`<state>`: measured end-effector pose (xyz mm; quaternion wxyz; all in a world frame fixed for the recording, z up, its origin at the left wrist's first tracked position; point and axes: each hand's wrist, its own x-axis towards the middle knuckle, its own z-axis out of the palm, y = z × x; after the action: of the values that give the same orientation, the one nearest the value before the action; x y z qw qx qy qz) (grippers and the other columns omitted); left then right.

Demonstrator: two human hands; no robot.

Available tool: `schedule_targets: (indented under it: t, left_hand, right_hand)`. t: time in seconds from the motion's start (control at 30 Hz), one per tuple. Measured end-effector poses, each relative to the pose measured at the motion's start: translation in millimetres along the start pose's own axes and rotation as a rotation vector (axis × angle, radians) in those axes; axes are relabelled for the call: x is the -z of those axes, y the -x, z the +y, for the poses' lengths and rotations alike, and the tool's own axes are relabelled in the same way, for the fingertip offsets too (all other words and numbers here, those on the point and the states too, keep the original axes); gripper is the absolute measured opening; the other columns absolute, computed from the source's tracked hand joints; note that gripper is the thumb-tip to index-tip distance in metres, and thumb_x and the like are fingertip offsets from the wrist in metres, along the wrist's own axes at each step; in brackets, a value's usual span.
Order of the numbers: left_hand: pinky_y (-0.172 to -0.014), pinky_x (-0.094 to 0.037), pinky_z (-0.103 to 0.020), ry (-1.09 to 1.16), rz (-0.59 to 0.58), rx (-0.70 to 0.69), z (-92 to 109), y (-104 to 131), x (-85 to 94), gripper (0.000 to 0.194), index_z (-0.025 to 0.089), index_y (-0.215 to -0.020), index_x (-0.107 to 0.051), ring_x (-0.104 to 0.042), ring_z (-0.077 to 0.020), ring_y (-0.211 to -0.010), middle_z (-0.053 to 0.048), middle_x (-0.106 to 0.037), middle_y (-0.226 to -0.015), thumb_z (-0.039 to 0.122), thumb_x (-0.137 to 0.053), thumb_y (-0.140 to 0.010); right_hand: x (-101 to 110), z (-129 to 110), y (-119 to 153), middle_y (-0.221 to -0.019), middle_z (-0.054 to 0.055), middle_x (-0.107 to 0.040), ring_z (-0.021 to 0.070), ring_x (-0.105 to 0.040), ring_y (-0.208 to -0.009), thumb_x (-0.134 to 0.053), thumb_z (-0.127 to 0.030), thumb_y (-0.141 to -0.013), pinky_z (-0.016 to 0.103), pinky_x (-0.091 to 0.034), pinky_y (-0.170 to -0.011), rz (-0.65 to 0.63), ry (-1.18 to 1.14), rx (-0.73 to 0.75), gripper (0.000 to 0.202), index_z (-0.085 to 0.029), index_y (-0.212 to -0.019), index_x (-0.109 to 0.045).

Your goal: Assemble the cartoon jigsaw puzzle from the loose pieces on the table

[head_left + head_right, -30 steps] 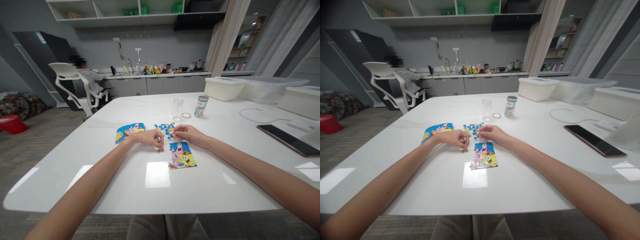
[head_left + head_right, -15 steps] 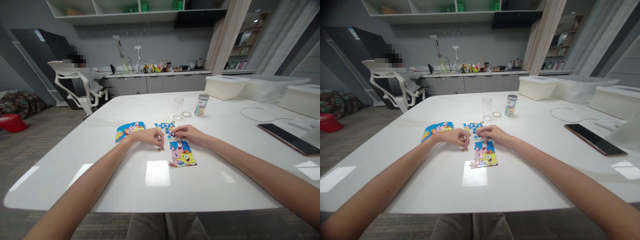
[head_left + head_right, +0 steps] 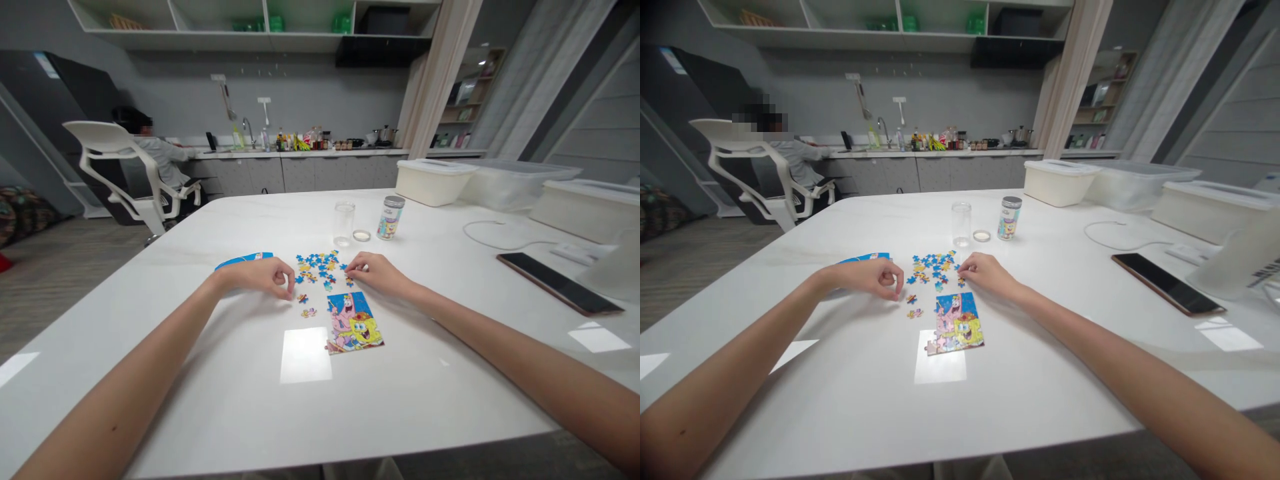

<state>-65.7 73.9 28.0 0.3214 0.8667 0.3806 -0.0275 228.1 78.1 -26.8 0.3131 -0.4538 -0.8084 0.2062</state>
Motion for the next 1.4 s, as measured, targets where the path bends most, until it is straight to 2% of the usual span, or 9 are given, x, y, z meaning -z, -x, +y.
schedule_targets:
  t: [0.13, 0.27, 0.47, 0.67, 0.77, 0.87, 1.07, 1.2, 1.4]
  left_hand:
    - [-0.051, -0.026, -0.022, -0.059, 0.058, 0.035, -5.9, 3.5, 2.5, 0.027, 0.022, -0.089, -0.068, -0.032, -0.0098, -0.051, 0.007, -0.032, -0.057, 0.042, -0.067, -0.071]
    - [-0.052, -0.026, -0.022, -0.057, 0.078, 0.040, 0.3, 1.0, -1.4, 0.035, 0.023, -0.102, -0.067, -0.031, -0.0107, -0.051, 0.008, -0.033, -0.056, 0.041, -0.066, -0.072]
    - [-0.051, -0.024, -0.023, -0.041, 0.103, 0.011, 13.0, -2.4, -8.6, 0.046, 0.025, -0.115, -0.066, -0.030, -0.0105, -0.052, 0.007, -0.034, -0.059, 0.042, -0.068, -0.072]
    - [-0.051, -0.024, -0.024, -0.063, 0.105, -0.084, 3.6, -8.5, -11.5, 0.035, 0.024, -0.101, -0.073, -0.029, -0.0099, -0.051, 0.005, -0.040, -0.058, 0.047, -0.066, -0.076]
    - [-0.049, -0.022, -0.025, -0.051, 0.131, -0.091, 4.3, -11.5, -14.8, 0.030, 0.024, -0.092, -0.076, -0.029, -0.0094, -0.050, 0.005, -0.036, -0.055, 0.048, -0.064, -0.078]
    - [-0.047, -0.021, -0.024, -0.035, 0.162, -0.090, 10.8, -14.8, -19.9, 0.027, 0.023, -0.086, -0.076, -0.029, -0.0090, -0.049, 0.006, -0.033, -0.054, 0.046, -0.064, -0.078]
    - [-0.052, -0.027, -0.022, -0.075, 0.216, -0.149, 19.8, -21.8, -28.9, 0.025, 0.022, -0.086, -0.075, -0.037, -0.0088, -0.051, 0.005, -0.044, -0.055, 0.043, -0.062, -0.082]
    - [-0.055, -0.030, -0.022, -0.159, 0.250, -0.139, 19.5, -24.7, -31.8, 0.023, 0.022, -0.085, -0.074, -0.042, -0.0091, -0.054, 0.004, -0.052, -0.059, 0.040, -0.061, -0.084]
    - [-0.058, -0.032, -0.022, -0.187, 0.320, -0.110, 15.6, -27.4, -36.0, 0.021, 0.021, -0.083, -0.071, -0.046, -0.0094, -0.055, 0.002, -0.062, -0.065, 0.039, -0.059, -0.085]
  right_hand:
    - [3.6, -9.3, 1.9, -0.063, 0.002, -0.068, 0.0123, -0.058, -0.049, -0.062, -0.027, -0.080, 0.025, -0.045, -0.056, 0.033, -0.121, -0.140, 0.014, -0.016, -0.074, -0.068]
    - [5.7, -19.8, 4.7, -0.042, -0.003, -0.054, 0.0097, -0.047, -0.036, -0.069, -0.048, -0.074, 0.023, -0.036, -0.045, 0.132, -0.046, -0.178, 0.044, -0.019, -0.049, -0.047]
    - [5.2, -16.8, 6.1, -0.035, -0.002, -0.046, 0.0084, -0.039, -0.027, -0.034, -0.060, -0.091, 0.023, -0.033, -0.037, 0.087, -0.168, -0.261, 0.061, -0.018, -0.052, -0.055]
    - [-4.4, 1.1, 1.0, -0.061, 0.000, -0.063, 0.0132, -0.058, -0.045, -0.034, -0.045, -0.092, 0.021, -0.037, -0.037, 0.155, -0.413, -0.129, 0.032, -0.018, -0.098, -0.050]
    - [-7.3, 5.6, -0.3, -0.074, 0.002, -0.062, 0.0142, -0.062, -0.059, -0.038, -0.026, -0.085, 0.022, -0.045, -0.045, 0.180, -0.411, -0.038, 0.017, -0.020, -0.097, -0.049]
    - [-7.6, 5.0, 0.5, -0.084, 0.003, -0.060, 0.0155, -0.062, -0.072, -0.037, -0.012, -0.071, 0.027, -0.051, -0.056, 0.178, -0.398, 0.003, 0.027, -0.021, -0.093, -0.049]
    - [-8.6, 2.9, 4.1, -0.097, 0.004, -0.058, 0.0179, -0.058, -0.090, -0.034, -0.002, -0.057, 0.035, -0.049, -0.076, 0.174, -0.244, 0.083, 0.043, -0.022, -0.092, -0.049]
    - [-10.8, 1.9, 7.0, -0.094, 0.004, -0.057, 0.0195, -0.055, -0.093, -0.034, 0.000, -0.051, 0.033, -0.045, -0.073, 0.162, -0.123, 0.139, 0.047, -0.022, -0.090, -0.048]
    - [-12.1, -3.3, 5.8, -0.095, 0.004, -0.054, 0.0191, -0.057, -0.096, -0.038, -0.002, -0.065, 0.034, -0.050, -0.076, 0.211, -0.209, 0.164, 0.033, -0.022, -0.089, -0.048]
